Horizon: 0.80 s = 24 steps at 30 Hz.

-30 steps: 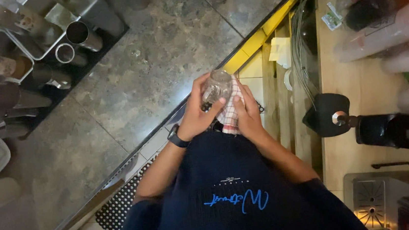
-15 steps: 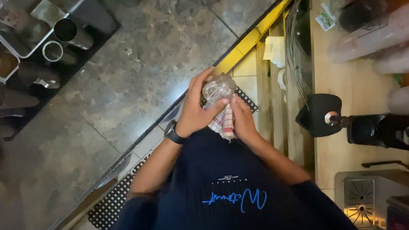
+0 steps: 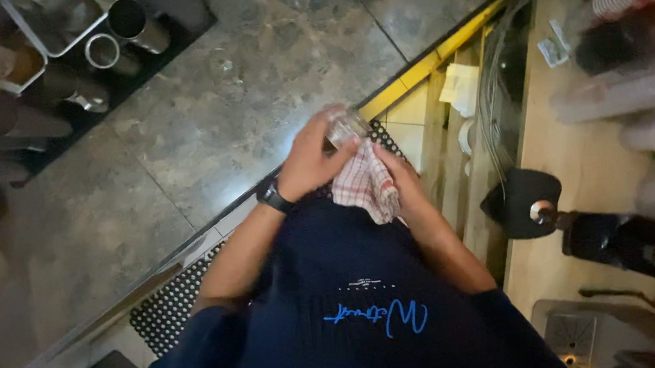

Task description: The person is wiping down a coffee shop counter and cleaning glass containers with a cloth.

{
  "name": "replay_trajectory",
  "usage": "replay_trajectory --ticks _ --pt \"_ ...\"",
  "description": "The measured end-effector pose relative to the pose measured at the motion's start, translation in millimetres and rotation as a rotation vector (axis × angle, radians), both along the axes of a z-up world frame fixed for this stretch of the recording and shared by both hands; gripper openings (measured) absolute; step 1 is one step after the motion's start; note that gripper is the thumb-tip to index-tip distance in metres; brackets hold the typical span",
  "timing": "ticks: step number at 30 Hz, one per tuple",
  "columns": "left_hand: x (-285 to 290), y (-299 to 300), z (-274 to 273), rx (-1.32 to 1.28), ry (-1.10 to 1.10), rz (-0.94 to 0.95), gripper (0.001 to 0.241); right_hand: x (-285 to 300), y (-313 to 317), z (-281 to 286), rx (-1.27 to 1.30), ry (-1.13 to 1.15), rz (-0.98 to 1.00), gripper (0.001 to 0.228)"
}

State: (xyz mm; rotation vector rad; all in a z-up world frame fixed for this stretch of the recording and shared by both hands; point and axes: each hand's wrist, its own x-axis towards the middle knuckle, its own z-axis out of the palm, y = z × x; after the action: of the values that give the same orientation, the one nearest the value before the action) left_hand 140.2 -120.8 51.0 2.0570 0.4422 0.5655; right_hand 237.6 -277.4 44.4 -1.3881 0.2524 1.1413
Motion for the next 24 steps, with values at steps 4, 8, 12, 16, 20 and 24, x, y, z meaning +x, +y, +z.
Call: replay_trajectory --ticks 4,8,12,16,20,24 --pt "3.3 43.6 -21.2 -0.189 0.207 0.101 0.067 5.3 17.5 21.8 0.053 0.248 0.003 0.062" --pt "20.2 87.1 -68.7 0.09 0.48 0.204 0.082 32.0 23.7 1.0 0.185 0.538 -0.048 0.097" --pt "46.9 122.6 -110.1 0.217 0.557 0.215 0.082 30.6 -22.2 -34.9 0.284 -0.483 0.325 0.154" --pt "66.9 149.9 -158.3 0.412 0.529 0.15 0.078 47.6 -26.1 -89.6 0.444 0.576 -0.221 0.082" --pt "77.6 157.1 -191.9 0.557 0.476 0.161 0.069 48.6 -47.7 -108.7 0.705 0.639 -0.194 0.075" --pt "74.6 154.6 -187.0 0.512 0.434 0.152 0.07 43.9 -47.4 -94.4 0.703 0.614 -0.247 0.081"
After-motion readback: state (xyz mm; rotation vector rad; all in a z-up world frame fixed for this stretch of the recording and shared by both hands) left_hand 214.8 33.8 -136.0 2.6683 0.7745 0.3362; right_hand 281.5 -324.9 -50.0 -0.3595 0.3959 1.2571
